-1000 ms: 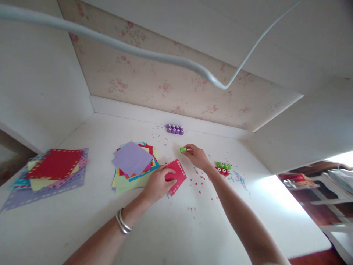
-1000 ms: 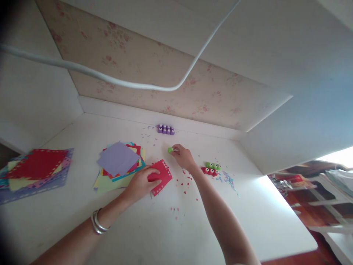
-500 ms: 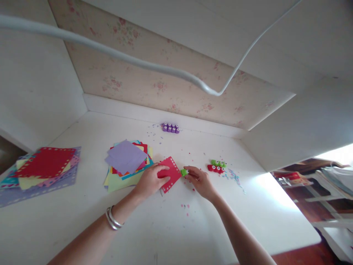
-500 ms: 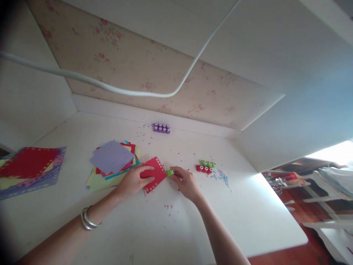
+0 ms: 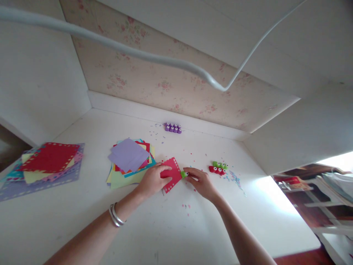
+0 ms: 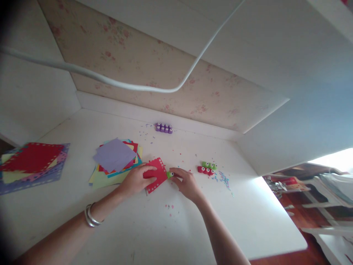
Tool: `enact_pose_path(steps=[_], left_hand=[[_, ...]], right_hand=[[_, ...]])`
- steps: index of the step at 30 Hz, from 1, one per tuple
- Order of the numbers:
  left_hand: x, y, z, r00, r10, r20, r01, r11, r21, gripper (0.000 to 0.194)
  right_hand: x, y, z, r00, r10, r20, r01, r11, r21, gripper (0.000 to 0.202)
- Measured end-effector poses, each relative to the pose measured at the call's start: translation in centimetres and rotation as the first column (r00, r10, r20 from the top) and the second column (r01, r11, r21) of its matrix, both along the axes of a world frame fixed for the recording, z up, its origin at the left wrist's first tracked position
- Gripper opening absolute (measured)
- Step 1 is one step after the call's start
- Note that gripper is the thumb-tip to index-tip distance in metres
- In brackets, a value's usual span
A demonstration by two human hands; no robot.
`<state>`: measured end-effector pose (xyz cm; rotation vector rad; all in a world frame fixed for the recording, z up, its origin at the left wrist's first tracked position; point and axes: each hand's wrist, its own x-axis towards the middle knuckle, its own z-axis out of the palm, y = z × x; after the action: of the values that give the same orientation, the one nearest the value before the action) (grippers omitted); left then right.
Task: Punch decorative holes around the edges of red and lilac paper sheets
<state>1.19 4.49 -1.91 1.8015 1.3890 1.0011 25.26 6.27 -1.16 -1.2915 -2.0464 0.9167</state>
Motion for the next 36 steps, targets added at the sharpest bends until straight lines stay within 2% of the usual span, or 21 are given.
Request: enact_pose_path(steps=[5,9,15,23,36], left_hand=[[0.1,-0.1,0.0,1.0,-0.013,-0.022,0.014,0.999,0.033,0.028],[0.1,-0.2,-0.3,0.996,-0.045,-0.076,0.051,0.995,0.085,0.027],[0.2,-0.3,-0.6,0.994,-0.036,-0.105,0.045,0.995,0.091,0.026],[0.3,-0.4,-0.7,0.993,-0.044,-0.105,0.055,0.993,0.108,0.025],[0.3,-0.3,-1.4,0.993,-0.049,-0.106,0.06,0.994,0.096,0.025]], right_hand=[[-0.7,-0.1,1.1,0.988,0.063,0.144,-0.074,0.994,0.074,0.026],[-1.1,-0.1,2.1,0.975,0.085,0.204,-0.088,0.996,0.005,0.029],[-1.2,0.7,3.1,0.986,0.013,0.168,0.004,0.995,-0.104,0.026],[-1.7,1.2,3.3,0.985,0.033,0.169,-0.001,0.982,-0.186,0.019],[-2.0,1.3,3.2,0.98,0.021,0.196,0.017,0.981,-0.193,0.017]])
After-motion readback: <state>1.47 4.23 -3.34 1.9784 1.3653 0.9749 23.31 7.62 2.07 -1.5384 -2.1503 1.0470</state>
